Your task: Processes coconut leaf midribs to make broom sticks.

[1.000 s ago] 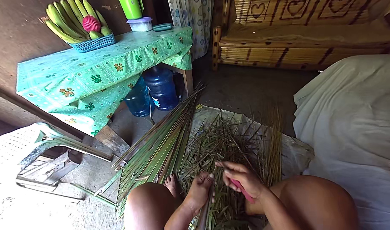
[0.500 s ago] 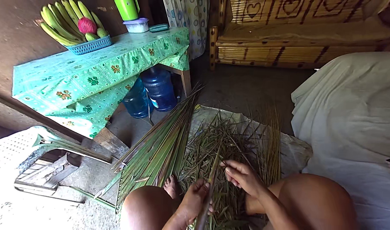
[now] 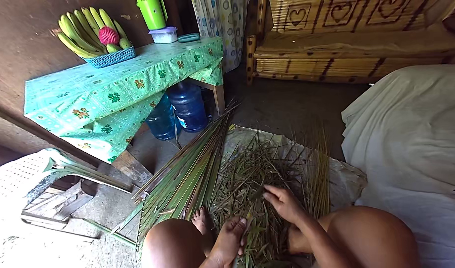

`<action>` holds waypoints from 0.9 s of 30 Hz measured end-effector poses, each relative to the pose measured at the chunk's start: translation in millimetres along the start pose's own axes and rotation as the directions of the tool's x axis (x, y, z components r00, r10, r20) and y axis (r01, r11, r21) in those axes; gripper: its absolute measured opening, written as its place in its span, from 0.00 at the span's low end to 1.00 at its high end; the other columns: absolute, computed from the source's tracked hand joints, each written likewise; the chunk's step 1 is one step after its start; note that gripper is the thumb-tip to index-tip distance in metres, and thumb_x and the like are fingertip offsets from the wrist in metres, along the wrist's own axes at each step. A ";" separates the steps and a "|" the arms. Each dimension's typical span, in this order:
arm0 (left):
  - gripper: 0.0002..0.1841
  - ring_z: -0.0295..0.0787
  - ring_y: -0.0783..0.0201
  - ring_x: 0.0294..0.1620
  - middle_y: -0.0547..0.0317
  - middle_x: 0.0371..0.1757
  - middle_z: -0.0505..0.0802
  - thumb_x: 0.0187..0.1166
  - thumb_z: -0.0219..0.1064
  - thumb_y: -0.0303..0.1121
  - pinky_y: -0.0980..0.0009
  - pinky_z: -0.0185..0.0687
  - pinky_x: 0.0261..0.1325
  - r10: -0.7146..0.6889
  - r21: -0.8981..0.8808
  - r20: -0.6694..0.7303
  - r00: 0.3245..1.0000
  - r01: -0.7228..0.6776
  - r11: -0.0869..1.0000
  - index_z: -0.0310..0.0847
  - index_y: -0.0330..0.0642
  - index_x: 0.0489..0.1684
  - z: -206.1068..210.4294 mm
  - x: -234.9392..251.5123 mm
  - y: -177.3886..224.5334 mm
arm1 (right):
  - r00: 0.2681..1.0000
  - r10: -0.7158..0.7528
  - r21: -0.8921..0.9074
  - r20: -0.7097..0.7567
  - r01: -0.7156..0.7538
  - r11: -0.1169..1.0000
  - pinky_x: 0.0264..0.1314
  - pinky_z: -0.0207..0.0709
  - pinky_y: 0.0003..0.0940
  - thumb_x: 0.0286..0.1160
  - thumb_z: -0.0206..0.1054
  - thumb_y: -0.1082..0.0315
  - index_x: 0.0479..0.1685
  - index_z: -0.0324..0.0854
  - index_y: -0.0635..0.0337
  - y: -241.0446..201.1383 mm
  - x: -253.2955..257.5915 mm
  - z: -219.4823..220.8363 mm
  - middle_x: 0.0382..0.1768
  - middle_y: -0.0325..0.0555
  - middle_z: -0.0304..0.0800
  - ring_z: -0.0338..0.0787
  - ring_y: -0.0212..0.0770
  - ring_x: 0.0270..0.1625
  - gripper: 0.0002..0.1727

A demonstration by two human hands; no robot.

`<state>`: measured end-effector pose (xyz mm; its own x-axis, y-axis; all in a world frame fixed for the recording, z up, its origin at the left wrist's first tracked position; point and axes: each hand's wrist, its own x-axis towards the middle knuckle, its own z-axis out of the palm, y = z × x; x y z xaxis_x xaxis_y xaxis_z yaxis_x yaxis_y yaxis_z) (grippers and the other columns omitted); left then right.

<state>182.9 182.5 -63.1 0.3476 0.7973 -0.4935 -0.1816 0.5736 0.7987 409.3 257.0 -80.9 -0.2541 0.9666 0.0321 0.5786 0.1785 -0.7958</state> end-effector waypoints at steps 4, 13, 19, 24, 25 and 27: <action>0.15 0.66 0.78 0.10 0.70 0.13 0.72 0.94 0.46 0.32 0.83 0.65 0.15 0.015 0.034 -0.033 0.999 -0.014 0.999 0.73 0.44 0.35 1.2 0.2 1.3 | 0.988 0.101 0.029 -0.120 -0.098 0.995 0.55 0.82 0.44 0.89 0.55 0.65 0.69 0.82 0.68 9.7 7.5 -11.8 0.46 0.57 0.92 0.89 0.44 0.43 0.21; 0.13 0.66 0.77 0.10 0.68 0.15 0.74 0.95 0.44 0.31 0.83 0.65 0.14 -0.001 0.028 -0.119 0.993 0.005 1.000 0.73 0.42 0.41 5.7 15.5 9.4 | 0.905 -0.166 0.061 0.391 0.155 0.986 0.45 0.81 0.45 0.85 0.56 0.59 0.50 0.89 0.64 -39.4 -32.0 16.9 0.34 0.53 0.90 0.88 0.45 0.36 0.19; 0.13 0.67 0.77 0.12 0.69 0.17 0.74 0.97 0.43 0.34 0.83 0.66 0.16 -0.004 0.042 -0.067 0.998 0.007 0.999 0.72 0.42 0.46 5.1 13.0 6.0 | 0.976 -0.151 -0.071 0.159 0.164 0.984 0.51 0.84 0.52 0.84 0.58 0.59 0.50 0.89 0.68 -21.4 -21.1 20.3 0.40 0.57 0.93 0.92 0.51 0.43 0.20; 0.13 0.71 0.76 0.13 0.68 0.19 0.75 0.96 0.43 0.34 0.82 0.73 0.19 -0.034 0.057 -0.020 0.999 0.035 0.998 0.72 0.43 0.45 4.1 7.3 2.0 | 0.991 -0.098 -0.094 0.092 0.107 0.990 0.67 0.82 0.49 0.83 0.60 0.62 0.62 0.88 0.70 -12.8 -13.8 8.1 0.54 0.59 0.94 0.94 0.52 0.57 0.21; 0.13 0.71 0.77 0.13 0.69 0.18 0.75 0.96 0.42 0.34 0.83 0.72 0.19 -0.043 0.047 -0.016 0.999 0.044 0.998 0.71 0.43 0.43 4.2 7.0 1.4 | 0.992 -0.100 -0.099 0.081 0.108 0.989 0.66 0.82 0.49 0.83 0.60 0.62 0.61 0.88 0.70 -12.2 -13.5 8.8 0.54 0.59 0.94 0.94 0.52 0.57 0.21; 0.13 0.68 0.77 0.12 0.70 0.17 0.72 0.96 0.43 0.34 0.83 0.68 0.18 -0.067 0.009 -0.009 0.998 0.067 0.998 0.71 0.45 0.43 4.7 6.0 0.3 | 0.997 -0.064 -0.098 0.043 0.068 0.993 0.68 0.81 0.52 0.84 0.59 0.62 0.63 0.87 0.70 -7.1 -10.0 9.1 0.55 0.60 0.94 0.93 0.54 0.59 0.22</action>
<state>189.3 186.6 -64.2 0.3510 0.7584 -0.5492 -0.1494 0.6244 0.7667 400.7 244.5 -81.1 -0.3237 0.9444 0.0576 0.6329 0.2613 -0.7288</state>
